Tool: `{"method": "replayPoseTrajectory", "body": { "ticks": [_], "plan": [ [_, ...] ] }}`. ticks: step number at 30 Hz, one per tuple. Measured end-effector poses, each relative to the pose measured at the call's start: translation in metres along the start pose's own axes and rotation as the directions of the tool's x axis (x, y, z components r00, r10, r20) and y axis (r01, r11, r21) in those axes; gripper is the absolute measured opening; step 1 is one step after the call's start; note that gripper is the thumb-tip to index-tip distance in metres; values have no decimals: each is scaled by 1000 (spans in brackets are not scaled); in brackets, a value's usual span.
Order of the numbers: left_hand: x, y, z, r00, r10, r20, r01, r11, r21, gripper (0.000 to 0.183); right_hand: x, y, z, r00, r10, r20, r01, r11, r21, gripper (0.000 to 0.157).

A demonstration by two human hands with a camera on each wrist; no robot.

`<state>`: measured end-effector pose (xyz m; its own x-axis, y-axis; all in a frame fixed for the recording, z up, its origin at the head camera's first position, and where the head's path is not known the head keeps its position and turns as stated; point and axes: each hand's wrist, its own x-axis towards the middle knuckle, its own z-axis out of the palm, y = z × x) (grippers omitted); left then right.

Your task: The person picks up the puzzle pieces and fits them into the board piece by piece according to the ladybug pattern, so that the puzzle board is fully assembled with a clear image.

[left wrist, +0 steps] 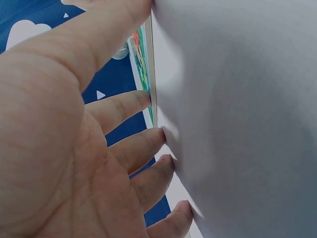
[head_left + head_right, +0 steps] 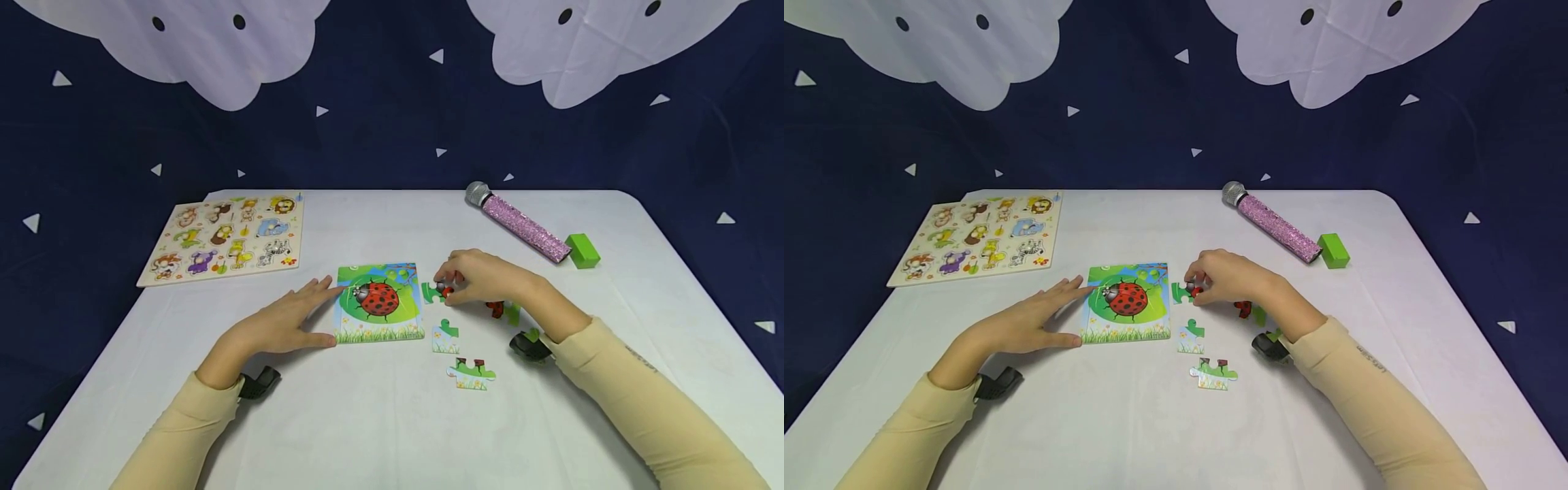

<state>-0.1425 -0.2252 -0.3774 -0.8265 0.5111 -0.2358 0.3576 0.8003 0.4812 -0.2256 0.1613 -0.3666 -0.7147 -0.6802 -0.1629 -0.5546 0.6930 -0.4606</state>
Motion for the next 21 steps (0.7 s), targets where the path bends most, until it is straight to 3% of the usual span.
{"method": "replayPoseTrajectory", "body": {
  "ticks": [21],
  "plan": [
    [-1,0,0,1000,-6,13,6,1000,3,92,0,-2,-1,1000,0,0,0,999,-35,35]
  ]
}}
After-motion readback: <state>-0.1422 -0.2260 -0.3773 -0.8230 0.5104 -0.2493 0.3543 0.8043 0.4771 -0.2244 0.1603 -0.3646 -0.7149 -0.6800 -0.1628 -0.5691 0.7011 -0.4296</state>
